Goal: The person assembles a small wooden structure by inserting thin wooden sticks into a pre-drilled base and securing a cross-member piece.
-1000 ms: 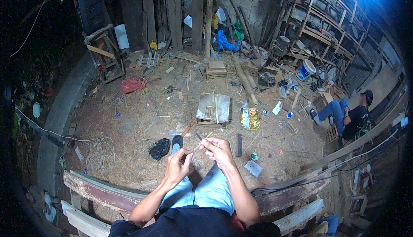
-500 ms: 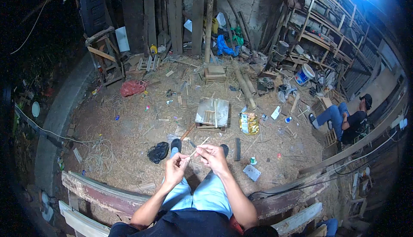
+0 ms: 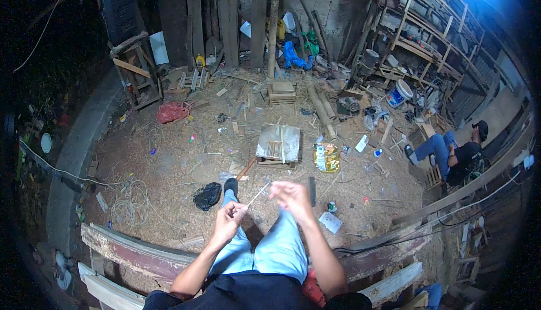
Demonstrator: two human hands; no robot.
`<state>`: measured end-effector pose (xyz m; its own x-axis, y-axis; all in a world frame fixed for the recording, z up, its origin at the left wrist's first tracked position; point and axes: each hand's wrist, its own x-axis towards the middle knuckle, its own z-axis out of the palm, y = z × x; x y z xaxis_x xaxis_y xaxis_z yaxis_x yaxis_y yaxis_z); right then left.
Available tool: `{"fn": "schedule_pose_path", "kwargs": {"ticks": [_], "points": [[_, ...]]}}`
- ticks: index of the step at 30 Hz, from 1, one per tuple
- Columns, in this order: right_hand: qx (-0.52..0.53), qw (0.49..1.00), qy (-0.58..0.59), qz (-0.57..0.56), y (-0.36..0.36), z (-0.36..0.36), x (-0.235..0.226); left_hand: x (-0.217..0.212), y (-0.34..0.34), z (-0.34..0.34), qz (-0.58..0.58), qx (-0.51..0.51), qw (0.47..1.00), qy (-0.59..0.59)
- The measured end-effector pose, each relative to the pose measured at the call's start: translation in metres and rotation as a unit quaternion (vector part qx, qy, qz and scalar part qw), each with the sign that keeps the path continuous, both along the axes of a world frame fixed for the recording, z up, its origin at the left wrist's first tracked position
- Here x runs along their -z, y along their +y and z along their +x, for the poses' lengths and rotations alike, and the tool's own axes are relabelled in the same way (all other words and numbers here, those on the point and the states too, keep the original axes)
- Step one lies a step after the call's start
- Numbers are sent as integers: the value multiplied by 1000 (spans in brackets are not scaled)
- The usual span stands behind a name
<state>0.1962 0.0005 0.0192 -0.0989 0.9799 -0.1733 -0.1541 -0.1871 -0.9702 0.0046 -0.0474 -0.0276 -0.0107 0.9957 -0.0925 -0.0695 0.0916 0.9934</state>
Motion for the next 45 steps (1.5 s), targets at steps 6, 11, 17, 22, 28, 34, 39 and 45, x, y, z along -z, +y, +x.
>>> {"fn": "schedule_pose_path", "kwargs": {"ticks": [6, 11, 17, 22, 28, 34, 39, 45], "points": [[-56, 996, 54, -39, 1, -9, 13, -12, 0, 2, 23, 17, 999, 20], [-32, 993, 92, -71, 9, -10, 12, -7, 4, 1, 53, 18, 997, 45], [147, 987, 53, 26, 36, 38, 13, 1, 3, -8, 42, 2, 998, 53], [-1, 1000, -11, 21, 6, -1, -13, -7, 9, -9, -47, 12, 997, -57], [-63, 997, 42, 8, 0, -22, 15, -15, 6, 0, -5, 31, 999, 1], [-48, 999, 2, 11, 6, -15, 7, -10, 3, -7, 31, 11, 998, 61], [-106, 991, 72, -24, -8, -25, 20, -9, 6, 5, 41, 10, 998, 52], [-62, 996, 52, -22, 1, -20, 15, -12, 11, 8, 25, 23, 999, 7]]}}
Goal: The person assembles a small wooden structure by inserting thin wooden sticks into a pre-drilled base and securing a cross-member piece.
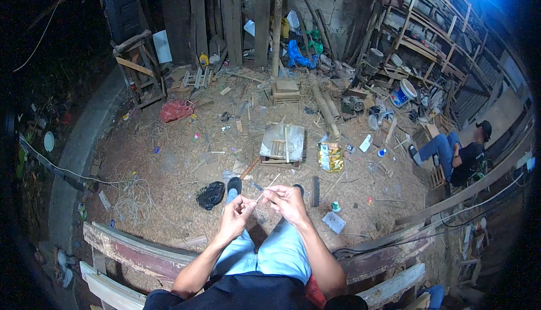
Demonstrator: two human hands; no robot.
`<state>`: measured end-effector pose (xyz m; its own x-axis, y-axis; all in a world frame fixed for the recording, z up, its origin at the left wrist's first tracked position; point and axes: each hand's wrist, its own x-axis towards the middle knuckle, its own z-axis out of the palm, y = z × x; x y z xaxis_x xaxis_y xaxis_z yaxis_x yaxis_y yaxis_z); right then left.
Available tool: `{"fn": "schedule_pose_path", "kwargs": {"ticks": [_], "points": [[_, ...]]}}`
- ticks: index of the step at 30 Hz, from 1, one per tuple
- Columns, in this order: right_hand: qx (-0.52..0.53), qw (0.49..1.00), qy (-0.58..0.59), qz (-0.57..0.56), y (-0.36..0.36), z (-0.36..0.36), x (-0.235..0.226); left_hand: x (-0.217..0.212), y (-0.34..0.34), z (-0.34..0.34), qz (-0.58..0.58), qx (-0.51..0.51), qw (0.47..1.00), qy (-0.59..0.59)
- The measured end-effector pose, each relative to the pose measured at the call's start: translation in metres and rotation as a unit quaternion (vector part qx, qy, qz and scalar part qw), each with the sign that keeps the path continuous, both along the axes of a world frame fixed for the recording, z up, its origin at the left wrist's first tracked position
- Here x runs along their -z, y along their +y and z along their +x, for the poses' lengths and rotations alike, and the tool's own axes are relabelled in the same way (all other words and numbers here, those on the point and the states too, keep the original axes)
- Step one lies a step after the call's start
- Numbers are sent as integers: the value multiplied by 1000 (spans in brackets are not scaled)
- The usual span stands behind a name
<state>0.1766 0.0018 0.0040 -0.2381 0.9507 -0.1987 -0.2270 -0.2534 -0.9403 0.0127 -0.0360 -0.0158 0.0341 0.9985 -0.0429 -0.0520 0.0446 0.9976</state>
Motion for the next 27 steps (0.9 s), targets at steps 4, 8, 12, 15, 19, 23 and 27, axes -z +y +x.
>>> {"fn": "schedule_pose_path", "kwargs": {"ticks": [4, 8, 12, 15, 19, 23, 27], "points": [[130, 988, -39, 67, 15, 16, 9, 1, -2, -4, 2, 0, 1000, 20], [140, 990, -5, 28, 28, 50, -7, 6, -5, -15, -8, -13, 999, 29], [27, 999, -13, 20, 1, 17, -6, 12, -1, -14, -37, -22, 999, -26], [-19, 997, 81, 4, -11, -3, 2, 8, -3, -9, -27, 3, 999, -17], [20, 999, 32, 4, 0, 10, 4, 12, -11, -12, 29, -1, 999, 37], [-16, 999, 46, -3, -7, 2, 6, 13, -11, -12, 35, -10, 998, 51], [23, 999, 33, -35, 1, 9, 5, 10, -13, -12, 41, -5, 995, 92]]}}
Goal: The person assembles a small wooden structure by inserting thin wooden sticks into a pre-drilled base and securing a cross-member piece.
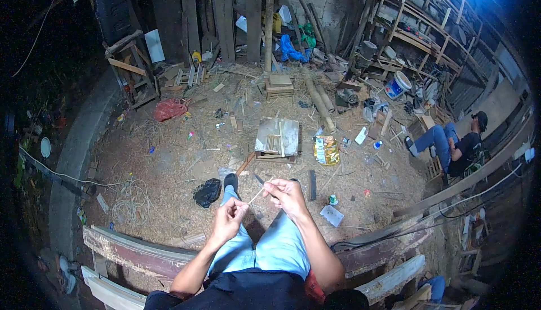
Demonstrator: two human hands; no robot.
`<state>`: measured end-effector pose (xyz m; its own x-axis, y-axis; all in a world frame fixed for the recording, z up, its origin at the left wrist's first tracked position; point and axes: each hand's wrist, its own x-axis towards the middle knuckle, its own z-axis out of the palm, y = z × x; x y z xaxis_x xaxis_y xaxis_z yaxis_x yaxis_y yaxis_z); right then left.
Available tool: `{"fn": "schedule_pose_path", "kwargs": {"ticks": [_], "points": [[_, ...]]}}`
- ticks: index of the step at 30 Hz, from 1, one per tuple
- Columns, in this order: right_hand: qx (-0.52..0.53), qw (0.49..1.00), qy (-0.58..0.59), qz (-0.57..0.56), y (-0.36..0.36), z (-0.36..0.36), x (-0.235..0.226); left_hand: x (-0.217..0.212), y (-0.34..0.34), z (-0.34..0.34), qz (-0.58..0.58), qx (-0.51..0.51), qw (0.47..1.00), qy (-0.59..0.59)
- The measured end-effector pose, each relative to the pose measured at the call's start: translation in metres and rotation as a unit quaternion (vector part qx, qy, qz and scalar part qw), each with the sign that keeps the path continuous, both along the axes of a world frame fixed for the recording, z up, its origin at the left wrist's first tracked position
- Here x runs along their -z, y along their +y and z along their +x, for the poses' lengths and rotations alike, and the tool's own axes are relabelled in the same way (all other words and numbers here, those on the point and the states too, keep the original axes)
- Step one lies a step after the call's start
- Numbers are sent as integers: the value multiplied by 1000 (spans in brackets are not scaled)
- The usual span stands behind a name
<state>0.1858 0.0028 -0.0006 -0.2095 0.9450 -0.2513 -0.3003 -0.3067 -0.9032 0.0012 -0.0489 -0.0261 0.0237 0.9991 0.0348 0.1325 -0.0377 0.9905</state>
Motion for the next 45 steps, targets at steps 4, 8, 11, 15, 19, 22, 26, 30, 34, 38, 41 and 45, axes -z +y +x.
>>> {"fn": "schedule_pose_path", "kwargs": {"ticks": [4, 8, 11, 15, 19, 22, 26, 30, 34, 38, 41, 45], "points": [[39, 999, -13, 10, 4, 5, 3, -3, 3, 6, -3, -5, 1000, 20], [90, 996, -7, 8, 9, 15, 18, -12, 3, 11, -9, -5, 999, 45], [204, 977, -44, 46, 23, 55, 14, -4, -5, -6, -34, -4, 999, 34], [76, 994, -64, 50, 7, 38, 2, -3, 5, -7, -82, 15, 993, -83], [-20, 998, -8, 62, -8, 3, 10, 1, 5, -1, -88, 20, 994, -69], [10, 998, -23, 62, -4, -3, 17, 12, 1, -1, -27, 16, 999, -29], [18, 999, 2, 51, -1, -2, 4, 17, 1, -7, -37, 9, 999, -30], [-48, 998, -11, 38, -10, -10, 11, 5, 1, 1, 5, -12, 1000, 6], [3, 999, -3, 38, -3, -1, 11, -6, 1, 8, 13, -16, 998, 64], [-42, 999, -13, 26, -13, -10, 10, 2, 4, 5, 14, -14, 999, 43], [-16, 1000, 7, 25, -7, -8, 10, -3, 7, 10, 45, -16, 997, 60], [-49, 996, -51, 49, -20, -22, 9, 6, 8, 9, 46, -20, 999, -1]]}}
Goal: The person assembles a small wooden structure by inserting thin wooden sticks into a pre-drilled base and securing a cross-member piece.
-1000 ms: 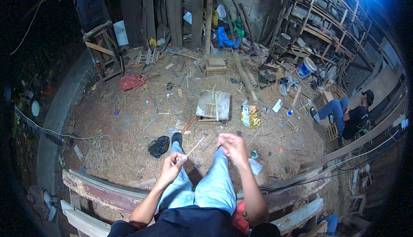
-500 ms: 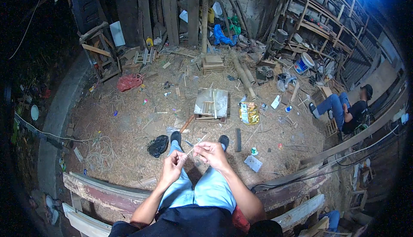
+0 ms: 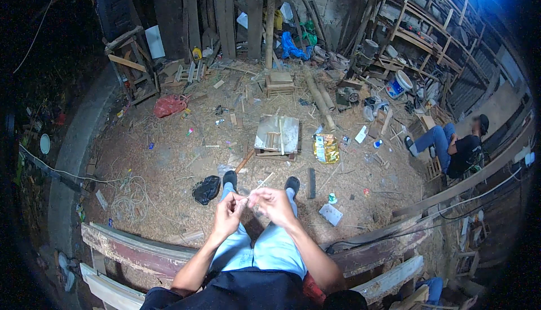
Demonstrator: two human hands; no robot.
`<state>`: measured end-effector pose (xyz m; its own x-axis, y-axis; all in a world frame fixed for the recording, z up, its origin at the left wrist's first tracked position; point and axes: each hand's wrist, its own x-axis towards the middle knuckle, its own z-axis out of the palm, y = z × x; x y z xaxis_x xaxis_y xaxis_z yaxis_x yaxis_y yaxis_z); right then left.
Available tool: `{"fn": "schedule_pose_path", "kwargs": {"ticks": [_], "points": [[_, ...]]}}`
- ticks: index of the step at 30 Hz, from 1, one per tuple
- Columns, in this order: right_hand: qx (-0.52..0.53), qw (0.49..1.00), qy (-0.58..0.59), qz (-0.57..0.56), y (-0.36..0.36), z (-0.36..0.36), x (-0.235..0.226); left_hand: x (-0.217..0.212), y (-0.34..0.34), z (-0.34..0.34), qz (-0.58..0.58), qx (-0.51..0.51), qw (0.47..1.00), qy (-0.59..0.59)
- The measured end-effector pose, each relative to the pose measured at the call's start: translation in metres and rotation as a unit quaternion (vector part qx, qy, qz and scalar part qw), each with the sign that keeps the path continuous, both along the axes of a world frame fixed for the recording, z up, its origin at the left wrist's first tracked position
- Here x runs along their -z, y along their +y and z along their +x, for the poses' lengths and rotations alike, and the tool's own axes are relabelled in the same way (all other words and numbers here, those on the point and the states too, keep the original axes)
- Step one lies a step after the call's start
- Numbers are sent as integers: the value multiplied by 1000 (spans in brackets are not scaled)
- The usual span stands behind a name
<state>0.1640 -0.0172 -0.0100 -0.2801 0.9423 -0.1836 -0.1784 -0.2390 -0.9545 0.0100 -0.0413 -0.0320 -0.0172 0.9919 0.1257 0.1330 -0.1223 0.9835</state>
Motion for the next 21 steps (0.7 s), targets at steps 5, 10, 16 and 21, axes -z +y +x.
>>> {"fn": "schedule_pose_path", "kwargs": {"ticks": [5, 10, 16, 21], "points": [[47, 997, 59, -13, 13, 8, -2, -6, -3, -3, -50, 8, 999, -1], [55, 995, 82, -30, 17, 11, -1, 10, -4, -10, -24, 5, 999, -27], [37, 998, 25, -50, 18, 13, -3, 4, -5, -12, -29, 13, 999, 6], [26, 998, 39, -42, 15, 12, -6, 3, -6, -11, -43, 23, 998, -31]]}}
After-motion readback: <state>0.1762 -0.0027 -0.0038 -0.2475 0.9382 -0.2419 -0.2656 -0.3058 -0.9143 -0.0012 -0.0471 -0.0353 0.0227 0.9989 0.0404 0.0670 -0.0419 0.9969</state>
